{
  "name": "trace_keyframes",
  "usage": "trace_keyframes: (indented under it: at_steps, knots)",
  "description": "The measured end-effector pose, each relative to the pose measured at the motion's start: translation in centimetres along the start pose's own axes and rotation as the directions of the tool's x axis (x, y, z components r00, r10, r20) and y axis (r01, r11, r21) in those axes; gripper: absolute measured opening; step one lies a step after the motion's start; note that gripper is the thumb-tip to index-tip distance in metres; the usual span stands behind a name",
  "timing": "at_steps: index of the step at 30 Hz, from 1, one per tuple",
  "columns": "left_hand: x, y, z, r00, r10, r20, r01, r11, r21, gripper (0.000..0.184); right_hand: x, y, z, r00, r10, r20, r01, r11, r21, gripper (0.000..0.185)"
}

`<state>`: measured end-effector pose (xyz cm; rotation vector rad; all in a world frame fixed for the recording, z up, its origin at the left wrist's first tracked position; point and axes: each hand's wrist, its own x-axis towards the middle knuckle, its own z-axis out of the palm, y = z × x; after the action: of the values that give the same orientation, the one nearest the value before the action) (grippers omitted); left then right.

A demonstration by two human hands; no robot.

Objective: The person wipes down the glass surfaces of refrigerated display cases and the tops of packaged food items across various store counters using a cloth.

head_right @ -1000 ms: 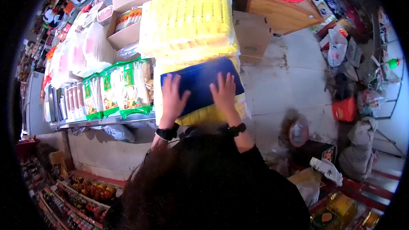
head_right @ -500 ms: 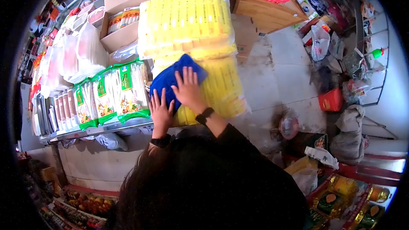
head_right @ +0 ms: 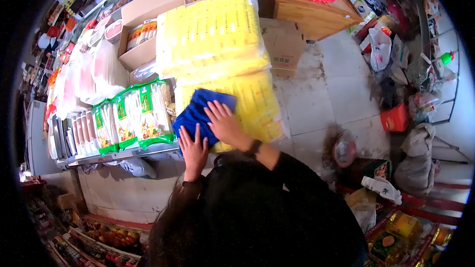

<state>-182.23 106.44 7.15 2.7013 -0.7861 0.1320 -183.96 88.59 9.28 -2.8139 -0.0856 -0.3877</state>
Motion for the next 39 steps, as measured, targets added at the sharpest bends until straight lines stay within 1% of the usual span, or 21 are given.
trace_keyframes:
  at_steps: [1, 2, 4, 6, 8, 10, 12, 14, 16, 17, 20, 22, 24, 27, 29, 31, 33, 34, 36, 37, 39]
  knots:
    - [0.1, 1.3, -0.3, 0.998, 0.047, 0.041, -0.047, 0.999, -0.021, 0.056, -1.9, 0.9, -0.7, 1.000, 0.026, 0.009, -0.025, 0.999, -0.041, 0.053]
    - [0.3, 2.1, -0.1, 0.988, 0.144, 0.060, -0.143, 0.989, -0.021, 0.056, -3.5, 1.7, -2.3, 0.995, 0.075, 0.060, -0.069, 0.993, -0.094, 0.052]
    - [1.5, 4.4, -0.3, 0.939, 0.313, 0.138, -0.300, 0.948, -0.108, 0.055, -6.5, 3.3, -4.1, 0.980, 0.192, 0.053, -0.188, 0.979, -0.081, 0.052]
    - [3.1, 6.2, 0.4, 0.897, 0.411, 0.161, -0.396, 0.910, -0.121, 0.054, -8.8, 4.6, -5.0, 0.963, 0.267, 0.021, -0.264, 0.959, -0.105, 0.054]
    - [5.3, 7.1, 1.7, 0.891, 0.444, 0.097, -0.429, 0.891, -0.147, 0.059, -8.9, 5.3, -5.1, 0.958, 0.285, -0.017, -0.285, 0.952, -0.113, 0.054]
    - [7.1, 7.8, 2.5, 0.880, 0.450, 0.150, -0.424, 0.888, -0.176, 0.059, -8.2, 6.6, -5.1, 0.953, 0.301, -0.035, -0.303, 0.945, -0.124, 0.054]
    - [9.4, 8.1, 4.0, 0.869, 0.474, 0.142, -0.456, 0.879, -0.140, 0.060, -6.4, 7.9, -4.1, 0.917, 0.368, -0.153, -0.391, 0.905, -0.167, 0.056]
    - [11.6, 8.5, 5.0, 0.876, 0.468, 0.119, -0.456, 0.882, -0.115, 0.060, -4.6, 10.3, -3.0, 0.905, 0.389, -0.172, -0.418, 0.889, -0.189, 0.060]
    - [13.3, 8.9, 5.6, 0.881, 0.464, 0.093, -0.454, 0.885, -0.107, 0.060, -2.9, 12.4, -2.4, 0.823, 0.539, -0.178, -0.558, 0.826, -0.078, 0.065]
    - [13.7, 9.0, 5.9, 0.886, 0.460, 0.060, -0.452, 0.885, -0.115, 0.060, -2.5, 13.2, -2.2, 0.803, 0.571, -0.172, -0.585, 0.810, -0.043, 0.069]
    - [13.6, 9.1, 5.7, 0.899, 0.436, 0.027, -0.432, 0.897, -0.092, 0.060, -2.1, 13.9, -2.5, 0.790, 0.596, -0.146, -0.600, 0.799, 0.016, 0.071]
    - [12.9, 8.9, 5.0, 0.889, 0.454, -0.049, -0.457, 0.881, -0.120, 0.061, -2.8, 13.1, -2.4, 0.794, 0.594, -0.128, -0.597, 0.802, 0.017, 0.071]
    - [11.5, 8.3, 4.0, 0.895, 0.445, -0.036, -0.446, 0.887, -0.120, 0.060, -4.4, 12.1, -2.2, 0.794, 0.579, -0.182, -0.591, 0.807, -0.010, 0.069]
    - [8.8, 6.7, 2.5, 0.896, 0.444, -0.024, -0.443, 0.885, -0.144, 0.061, -8.2, 9.5, -2.9, 0.825, 0.553, -0.119, -0.561, 0.826, -0.047, 0.071]
    - [6.5, 5.3, 1.2, 0.860, 0.503, 0.089, -0.473, 0.850, -0.231, 0.065, -10.9, 7.5, -3.8, 0.845, 0.533, -0.045, -0.535, 0.844, -0.033, 0.074]
    - [4.7, 4.3, -1.1, 0.847, 0.518, 0.117, -0.469, 0.833, -0.294, 0.069, -13.1, 5.2, -5.3, 0.853, 0.522, 0.006, -0.521, 0.853, -0.029, 0.076]
    - [3.1, 3.1, -2.8, 0.810, 0.562, 0.169, -0.463, 0.789, -0.404, 0.079, -14.5, 3.3, -6.7, 0.892, 0.431, 0.133, -0.430, 0.902, -0.040, 0.080]
    - [2.7, 2.2, -2.5, 0.809, 0.564, 0.165, -0.467, 0.787, -0.404, 0.079, -15.0, 2.8, -6.9, 0.893, 0.432, 0.129, -0.430, 0.902, -0.043, 0.080]
    - [1.9, 0.7, -1.6, 0.737, 0.643, 0.209, -0.570, 0.757, -0.319, 0.082, -15.7, 2.1, -7.0, 0.899, 0.408, 0.163, -0.405, 0.913, -0.050, 0.074]
    - [1.8, 0.3, -1.9, 0.717, 0.655, 0.238, -0.578, 0.750, -0.320, 0.077, -16.0, 2.1, -6.6, 0.898, 0.412, 0.156, -0.409, 0.911, -0.049, 0.074]
    - [1.5, -0.5, -1.0, 0.694, 0.687, 0.216, -0.635, 0.725, -0.267, 0.073, -16.6, 2.7, -5.5, 0.886, 0.454, 0.095, -0.438, 0.886, -0.152, 0.064]
